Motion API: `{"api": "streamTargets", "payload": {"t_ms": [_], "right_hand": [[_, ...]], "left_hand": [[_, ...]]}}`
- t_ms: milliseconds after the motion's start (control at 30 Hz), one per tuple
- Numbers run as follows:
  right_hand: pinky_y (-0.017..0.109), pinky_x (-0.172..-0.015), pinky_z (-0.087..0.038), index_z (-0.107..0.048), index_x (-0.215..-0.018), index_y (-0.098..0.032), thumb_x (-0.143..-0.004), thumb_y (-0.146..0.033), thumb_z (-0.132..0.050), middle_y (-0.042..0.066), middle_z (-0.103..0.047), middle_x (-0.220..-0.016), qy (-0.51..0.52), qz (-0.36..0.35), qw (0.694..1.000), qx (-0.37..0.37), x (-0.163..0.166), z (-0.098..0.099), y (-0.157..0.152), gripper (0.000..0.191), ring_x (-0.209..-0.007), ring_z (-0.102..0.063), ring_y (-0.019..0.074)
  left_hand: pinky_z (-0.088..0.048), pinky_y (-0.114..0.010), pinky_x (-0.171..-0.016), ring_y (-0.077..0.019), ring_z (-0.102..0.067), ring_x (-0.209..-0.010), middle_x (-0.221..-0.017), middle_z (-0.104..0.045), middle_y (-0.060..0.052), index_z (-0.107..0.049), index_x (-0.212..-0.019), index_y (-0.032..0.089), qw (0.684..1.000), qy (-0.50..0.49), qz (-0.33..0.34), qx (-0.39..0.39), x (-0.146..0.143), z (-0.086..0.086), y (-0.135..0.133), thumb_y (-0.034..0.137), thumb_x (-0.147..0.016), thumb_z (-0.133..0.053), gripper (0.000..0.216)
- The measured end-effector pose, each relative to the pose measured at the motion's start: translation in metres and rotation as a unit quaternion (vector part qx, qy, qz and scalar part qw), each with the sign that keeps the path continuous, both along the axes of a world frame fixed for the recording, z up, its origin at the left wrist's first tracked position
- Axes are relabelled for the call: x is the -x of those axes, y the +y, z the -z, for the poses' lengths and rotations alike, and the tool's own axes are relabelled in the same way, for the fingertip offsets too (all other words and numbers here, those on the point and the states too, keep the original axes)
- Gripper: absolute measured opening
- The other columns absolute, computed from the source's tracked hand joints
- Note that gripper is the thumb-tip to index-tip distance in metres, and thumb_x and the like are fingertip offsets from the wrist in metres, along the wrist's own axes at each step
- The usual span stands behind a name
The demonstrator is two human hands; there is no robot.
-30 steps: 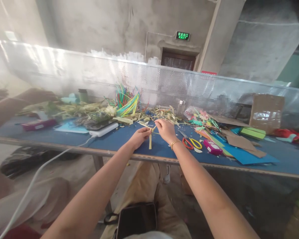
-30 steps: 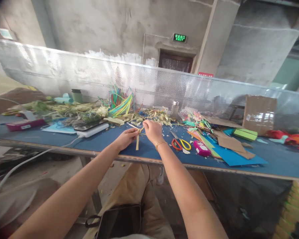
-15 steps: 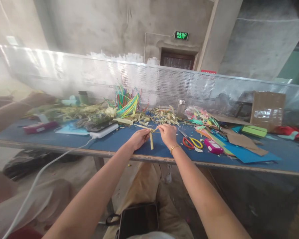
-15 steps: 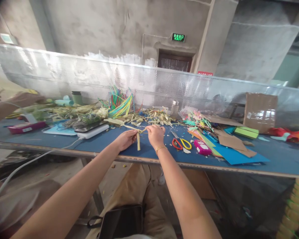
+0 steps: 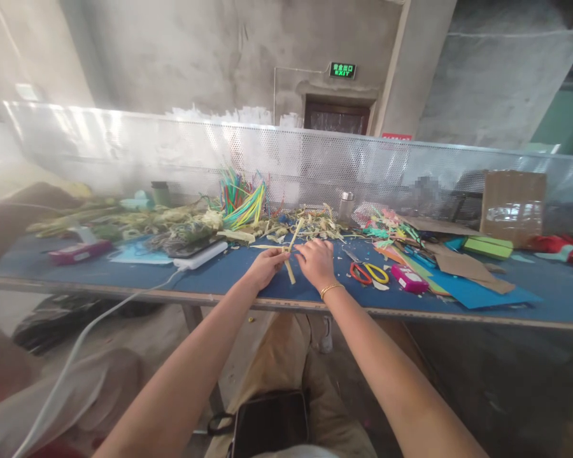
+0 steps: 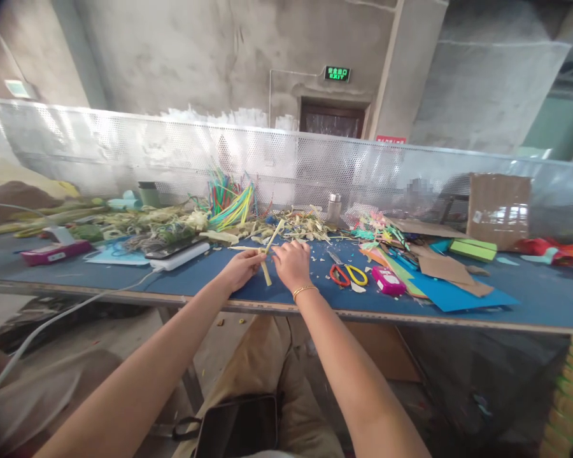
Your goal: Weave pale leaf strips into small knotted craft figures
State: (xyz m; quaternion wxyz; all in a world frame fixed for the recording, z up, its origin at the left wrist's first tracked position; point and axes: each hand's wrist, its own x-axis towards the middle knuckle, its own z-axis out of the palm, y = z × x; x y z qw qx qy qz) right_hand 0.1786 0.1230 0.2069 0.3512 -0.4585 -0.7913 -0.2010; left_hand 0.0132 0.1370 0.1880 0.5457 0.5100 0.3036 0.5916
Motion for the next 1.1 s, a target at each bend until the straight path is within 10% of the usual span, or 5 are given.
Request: {"api": "streamTargets", "payload": {"t_ms": [433, 667, 1100], "right_hand": [[0.042, -0.086, -0.022, -0.071, -0.078, -0.026, -0.095, -0.028, -0.047, 0.005, -0.069, -0.085, 0.000, 0.050, 0.999, 0.021, -0.002, -0.001, 0.003, 0.029, -0.093, -0.048, 0.0232], [0.037, -0.089, -0.026, -0.066, -0.106, -0.022, -0.092, -0.036, -0.054, 0.006, -0.069, -0.095, 0.084, -0.007, 0.996, -0.001, -0.006, 0.004, 0.004, 0.023, -0.093, -0.055, 0.0204], [0.032, -0.078, -0.028, -0.069, -0.076, -0.022, -0.093, -0.035, -0.051, 0.004, -0.065, -0.081, -0.046, -0.055, 0.997, 0.037, 0.006, 0.007, 0.003, 0.028, -0.086, -0.053, 0.0188]], "left_hand": [[-0.011, -0.025, -0.043, -0.0045, -0.024, -0.039, -0.044, -0.038, 0.008, -0.066, -0.071, 0.013, 0.994, 0.078, -0.070, 0.001, -0.004, 0.003, 0.004, 0.037, -0.056, -0.083, 0.033], [-0.027, -0.021, -0.047, -0.0048, -0.037, -0.049, -0.055, -0.048, 0.004, -0.067, -0.069, 0.012, 1.000, 0.005, -0.014, -0.004, 0.003, 0.001, 0.003, 0.037, -0.054, -0.086, 0.035], [-0.022, -0.023, -0.045, -0.0055, -0.034, -0.046, -0.050, -0.044, 0.005, -0.061, -0.063, 0.014, 0.998, 0.054, -0.038, -0.023, 0.004, 0.005, 0.006, 0.042, -0.055, -0.084, 0.037]]}}
